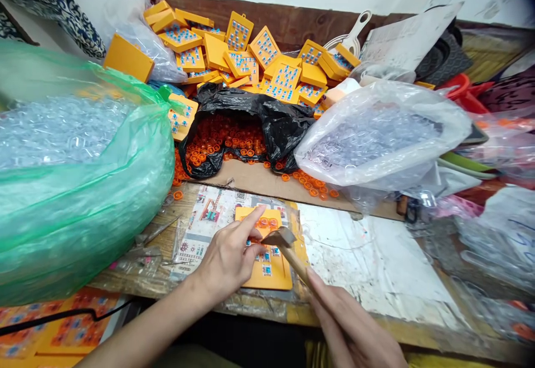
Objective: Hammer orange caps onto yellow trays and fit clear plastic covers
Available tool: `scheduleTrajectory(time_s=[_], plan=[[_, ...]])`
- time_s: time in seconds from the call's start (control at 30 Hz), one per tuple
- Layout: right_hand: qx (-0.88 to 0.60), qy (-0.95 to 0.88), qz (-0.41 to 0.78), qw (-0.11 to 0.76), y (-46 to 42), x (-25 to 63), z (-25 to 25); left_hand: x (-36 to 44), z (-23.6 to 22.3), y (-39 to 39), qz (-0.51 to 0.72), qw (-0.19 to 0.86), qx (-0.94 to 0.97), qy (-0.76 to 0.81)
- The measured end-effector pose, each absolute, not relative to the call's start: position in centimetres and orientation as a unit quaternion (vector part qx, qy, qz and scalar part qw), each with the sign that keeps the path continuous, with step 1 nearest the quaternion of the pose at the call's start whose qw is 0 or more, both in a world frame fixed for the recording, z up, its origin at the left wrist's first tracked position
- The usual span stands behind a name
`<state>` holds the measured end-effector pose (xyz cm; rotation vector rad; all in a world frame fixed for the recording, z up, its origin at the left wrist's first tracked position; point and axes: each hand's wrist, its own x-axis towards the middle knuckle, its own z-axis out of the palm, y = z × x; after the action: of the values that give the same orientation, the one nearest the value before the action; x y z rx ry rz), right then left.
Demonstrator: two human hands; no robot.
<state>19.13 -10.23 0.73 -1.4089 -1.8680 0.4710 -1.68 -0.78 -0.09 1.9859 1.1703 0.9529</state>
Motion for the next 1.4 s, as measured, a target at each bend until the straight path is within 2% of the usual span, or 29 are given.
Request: scheduleTrajectory(time_s=[0.2,0.37,0.5,0.57,0.7,0.77,0.9,1.03,1.13,1.2,1.27,1.4], plan=[[-0.569,-0.714,0.119,0.390,-10.5,19.3,1.2,-1.9,0.2,-0.7,0.371,0.298,0.752,0.457],[-0.534,-0.777,0.157,0.294,-10.3,19.7,0.8,-1.8,0.2,-0.8,0.347,0.312,0.751,0.468],[-0.568,-0.728,0.188,0.333,-10.1,20.0,0.2,-2.2,0.8,-0.2,0.339,0.344,0.741,0.466],[-0.620,-0.660,0.218,0.363,-10.1,19.9,-0.2,-3.0,1.4,1.3,0.363,0.299,0.746,0.472],[-0.707,-0.469,0.288,0.444,-9.9,19.2,-0.8,-5.3,2.5,7.0,0.346,0.073,0.726,0.590],[-0.710,-0.417,0.311,0.475,-9.8,18.8,-0.9,-6.3,2.8,9.8,0.329,0.046,0.700,0.633],[-0.709,-0.414,0.332,0.465,-9.8,18.7,-0.9,-6.8,2.9,12.8,0.318,0.072,0.687,0.650],[-0.713,-0.402,0.332,0.469,-9.9,19.0,-0.9,-6.2,3.2,12.0,0.326,0.129,0.690,0.634],[-0.714,-0.410,0.320,0.469,-9.9,18.8,-0.9,-6.3,3.3,9.1,0.308,0.227,0.694,0.610],[-0.717,-0.414,0.302,0.473,-9.9,18.7,-1.0,-6.8,3.0,6.5,0.264,0.327,0.688,0.592],[-0.719,-0.418,0.291,0.473,-9.9,18.6,-0.9,-7.5,2.4,4.2,0.219,0.385,0.689,0.574],[-0.714,-0.431,0.302,0.462,-9.8,18.8,-0.7,-8.4,1.1,1.8,0.213,0.290,0.749,0.556]])
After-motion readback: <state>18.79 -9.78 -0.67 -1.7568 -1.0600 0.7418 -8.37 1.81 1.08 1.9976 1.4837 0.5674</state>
